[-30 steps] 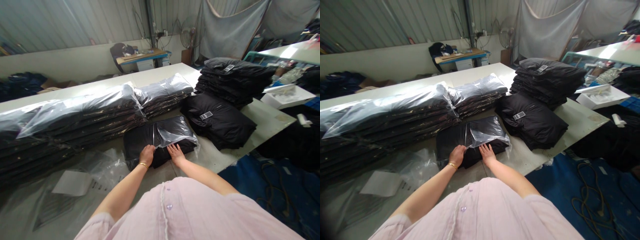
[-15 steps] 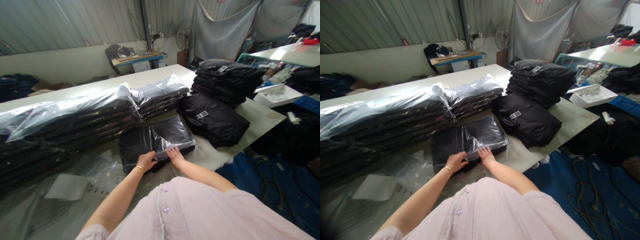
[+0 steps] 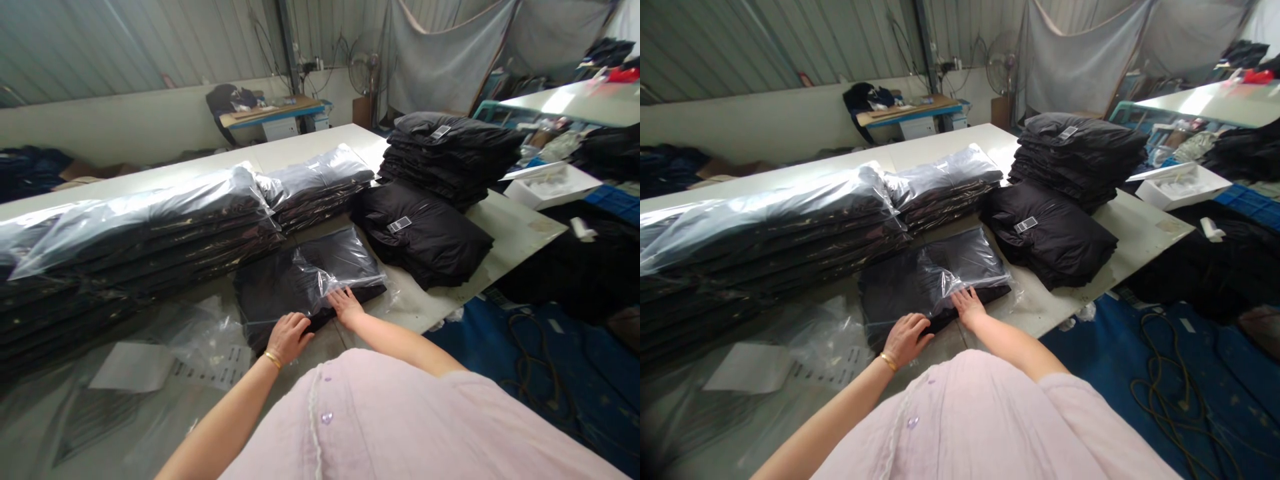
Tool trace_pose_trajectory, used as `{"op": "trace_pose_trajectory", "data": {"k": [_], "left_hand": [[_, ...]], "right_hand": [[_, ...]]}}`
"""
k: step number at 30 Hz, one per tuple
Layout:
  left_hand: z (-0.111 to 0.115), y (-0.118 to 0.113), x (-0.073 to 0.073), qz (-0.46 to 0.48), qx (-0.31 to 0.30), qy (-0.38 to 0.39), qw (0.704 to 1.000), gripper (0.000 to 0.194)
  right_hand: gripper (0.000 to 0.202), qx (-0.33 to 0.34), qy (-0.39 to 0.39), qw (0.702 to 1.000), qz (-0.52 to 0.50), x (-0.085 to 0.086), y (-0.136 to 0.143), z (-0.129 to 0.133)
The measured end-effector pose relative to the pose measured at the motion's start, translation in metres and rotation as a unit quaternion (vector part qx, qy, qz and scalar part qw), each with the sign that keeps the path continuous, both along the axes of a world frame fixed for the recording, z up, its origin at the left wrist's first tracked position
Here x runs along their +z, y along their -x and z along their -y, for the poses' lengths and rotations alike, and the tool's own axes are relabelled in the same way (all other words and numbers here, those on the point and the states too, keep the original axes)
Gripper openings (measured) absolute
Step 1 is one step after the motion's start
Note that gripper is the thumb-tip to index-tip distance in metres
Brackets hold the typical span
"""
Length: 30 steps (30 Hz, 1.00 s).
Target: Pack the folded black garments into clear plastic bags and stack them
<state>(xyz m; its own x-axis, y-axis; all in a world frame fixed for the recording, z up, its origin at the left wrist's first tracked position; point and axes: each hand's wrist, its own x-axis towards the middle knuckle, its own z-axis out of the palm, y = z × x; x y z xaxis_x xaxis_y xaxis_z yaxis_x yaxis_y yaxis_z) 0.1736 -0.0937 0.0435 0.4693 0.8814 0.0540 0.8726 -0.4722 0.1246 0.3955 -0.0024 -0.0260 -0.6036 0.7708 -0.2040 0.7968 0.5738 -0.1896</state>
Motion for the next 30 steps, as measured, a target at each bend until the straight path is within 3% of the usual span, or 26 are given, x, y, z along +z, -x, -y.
{"op": "trace_pose_trajectory", "data": {"k": [4,6,12,17,20,22,24,28,29,30], "left_hand": [[0.009,0.024,-0.019,0.005,0.194,-0.047,0.98,0.043],[0.016,0.039,-0.026,-0.005,0.243,-0.045,0.969,0.046],[0.04,0.073,-0.029,0.053,0.221,-0.025,0.973,0.052],[0.056,0.09,-0.018,0.077,0.169,0.015,0.982,0.036],[0.063,0.094,-0.008,0.034,0.133,0.093,0.986,0.035],[0.06,0.088,0.001,0.01,0.097,0.146,0.984,0.03],[0.049,0.072,0.011,0.011,0.076,0.15,0.986,0.028],[-0.001,0.017,0.028,0.074,0.097,0.042,0.992,0.033],[-0.017,0.001,0.028,0.088,0.093,0.019,0.992,0.04],[-0.031,-0.014,0.024,0.09,0.08,0.005,0.993,0.06]], "right_hand": [[0.068,-0.002,0.015,1.0,0.005,-0.005,-0.001,-0.002],[0.068,-0.003,0.022,1.0,0.002,-0.007,-0.002,-0.002],[0.068,0.001,-0.001,1.0,-0.002,-0.003,-0.004,0.002],[0.067,0.001,0.007,1.0,0.012,0.0,-0.003,0.004],[0.066,0.0,0.01,1.0,0.014,-0.002,-0.002,0.002],[0.067,0.001,0.014,1.0,0.013,-0.003,-0.001,0.0],[0.069,0.002,0.021,1.0,0.02,-0.003,0.0,-0.002],[0.068,-0.001,0.025,0.999,0.028,-0.001,0.003,-0.004],[0.067,-0.001,0.027,0.999,0.026,-0.001,0.004,-0.005],[0.066,0.0,0.028,0.999,0.025,0.0,0.004,-0.005]]}}
